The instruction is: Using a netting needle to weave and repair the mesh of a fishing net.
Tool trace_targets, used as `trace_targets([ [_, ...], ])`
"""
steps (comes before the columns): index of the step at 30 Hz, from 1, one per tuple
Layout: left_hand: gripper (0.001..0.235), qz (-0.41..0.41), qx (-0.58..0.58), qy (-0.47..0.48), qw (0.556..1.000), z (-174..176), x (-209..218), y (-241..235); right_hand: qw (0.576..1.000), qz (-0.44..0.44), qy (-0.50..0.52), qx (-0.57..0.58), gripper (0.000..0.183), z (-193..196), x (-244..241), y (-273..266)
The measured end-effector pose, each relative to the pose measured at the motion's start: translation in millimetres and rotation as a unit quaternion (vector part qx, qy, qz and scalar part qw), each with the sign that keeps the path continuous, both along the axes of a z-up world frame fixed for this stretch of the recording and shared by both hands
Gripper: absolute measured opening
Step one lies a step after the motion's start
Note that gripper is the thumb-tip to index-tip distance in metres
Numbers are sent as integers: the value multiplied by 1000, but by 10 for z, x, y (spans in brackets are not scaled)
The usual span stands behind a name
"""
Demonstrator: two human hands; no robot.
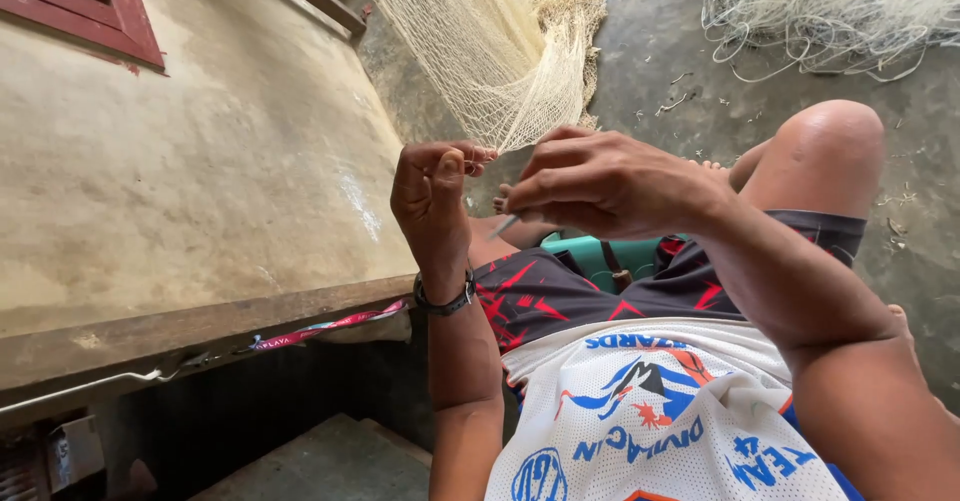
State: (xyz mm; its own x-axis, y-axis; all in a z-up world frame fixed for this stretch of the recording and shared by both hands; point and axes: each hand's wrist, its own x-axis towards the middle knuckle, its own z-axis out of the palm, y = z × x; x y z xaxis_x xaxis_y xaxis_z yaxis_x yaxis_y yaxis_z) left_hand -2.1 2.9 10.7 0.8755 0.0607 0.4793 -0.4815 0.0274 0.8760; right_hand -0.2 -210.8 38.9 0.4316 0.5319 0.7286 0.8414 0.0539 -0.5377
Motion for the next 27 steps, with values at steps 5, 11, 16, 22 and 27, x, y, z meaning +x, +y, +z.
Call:
trace_targets([
  [5, 19, 12, 52, 5, 999, 130, -50, -1, 965, 104, 147, 193, 13, 18, -87, -91],
  [11, 18, 8, 55, 6, 998, 121, -85, 19, 973, 40, 136, 183, 11, -86, -10, -54],
  [16, 19, 15, 72, 8, 997, 137, -104, 30, 990, -111, -77, 34, 13, 50, 78, -113],
  [22, 19, 30, 98, 17, 995, 228, -90, -24, 980, -154, -129, -15, 18, -136, -89, 70],
  [27, 18, 58, 160, 15, 985, 340, -115, -34, 973, -193, -121, -20, 22, -140, -270, 201],
])
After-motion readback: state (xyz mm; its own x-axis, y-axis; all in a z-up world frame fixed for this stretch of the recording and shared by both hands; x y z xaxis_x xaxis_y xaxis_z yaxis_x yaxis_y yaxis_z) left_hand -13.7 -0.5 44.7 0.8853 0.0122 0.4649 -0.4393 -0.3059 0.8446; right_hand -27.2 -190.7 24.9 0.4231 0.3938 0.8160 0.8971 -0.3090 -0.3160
